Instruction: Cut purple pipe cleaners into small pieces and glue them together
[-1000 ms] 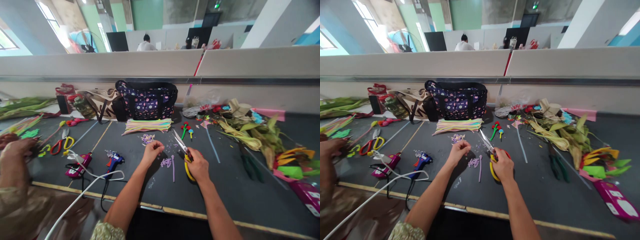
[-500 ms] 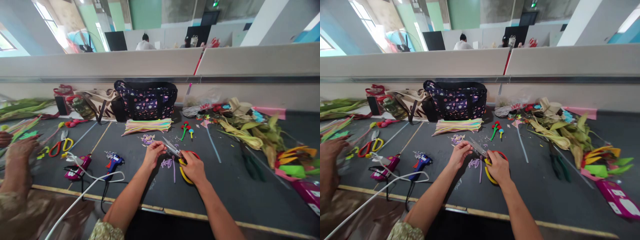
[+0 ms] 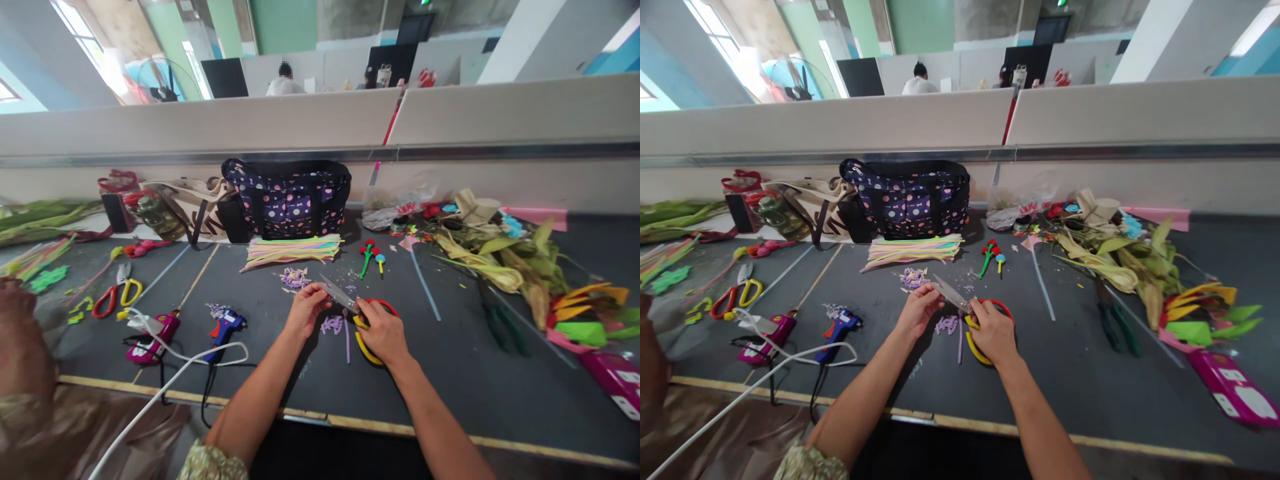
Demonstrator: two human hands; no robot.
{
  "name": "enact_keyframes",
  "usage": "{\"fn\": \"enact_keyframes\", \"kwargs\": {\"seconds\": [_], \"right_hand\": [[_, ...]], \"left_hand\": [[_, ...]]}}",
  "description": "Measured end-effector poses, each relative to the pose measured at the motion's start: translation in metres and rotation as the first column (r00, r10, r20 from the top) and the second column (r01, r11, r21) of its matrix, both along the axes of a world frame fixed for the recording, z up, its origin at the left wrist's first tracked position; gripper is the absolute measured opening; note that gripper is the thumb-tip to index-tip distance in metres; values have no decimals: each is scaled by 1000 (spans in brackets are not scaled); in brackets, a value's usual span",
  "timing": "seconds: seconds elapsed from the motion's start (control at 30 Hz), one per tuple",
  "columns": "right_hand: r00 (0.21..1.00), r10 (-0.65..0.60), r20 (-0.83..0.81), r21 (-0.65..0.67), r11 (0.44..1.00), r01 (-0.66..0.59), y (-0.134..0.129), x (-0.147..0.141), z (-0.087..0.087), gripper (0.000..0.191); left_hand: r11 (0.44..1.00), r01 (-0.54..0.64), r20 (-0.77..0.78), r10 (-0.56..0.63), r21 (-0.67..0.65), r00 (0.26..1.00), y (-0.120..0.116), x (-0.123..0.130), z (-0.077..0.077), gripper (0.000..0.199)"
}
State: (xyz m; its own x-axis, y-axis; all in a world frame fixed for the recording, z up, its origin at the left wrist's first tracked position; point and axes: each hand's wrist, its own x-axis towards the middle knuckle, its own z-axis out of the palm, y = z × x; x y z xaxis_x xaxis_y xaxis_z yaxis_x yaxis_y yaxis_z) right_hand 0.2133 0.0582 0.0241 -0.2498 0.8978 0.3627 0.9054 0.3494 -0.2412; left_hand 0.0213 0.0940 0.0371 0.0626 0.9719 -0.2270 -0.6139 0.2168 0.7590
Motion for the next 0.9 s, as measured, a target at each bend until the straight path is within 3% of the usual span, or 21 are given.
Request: {"fn": "enact_keyframes", "kwargs": {"seconds": [0.9], "right_hand": [[1000, 11, 14, 0, 1000, -11, -1, -1, -2, 31]], "left_hand": [[1000, -29, -7, 29, -7, 1000, 0, 0, 1, 26]]}}
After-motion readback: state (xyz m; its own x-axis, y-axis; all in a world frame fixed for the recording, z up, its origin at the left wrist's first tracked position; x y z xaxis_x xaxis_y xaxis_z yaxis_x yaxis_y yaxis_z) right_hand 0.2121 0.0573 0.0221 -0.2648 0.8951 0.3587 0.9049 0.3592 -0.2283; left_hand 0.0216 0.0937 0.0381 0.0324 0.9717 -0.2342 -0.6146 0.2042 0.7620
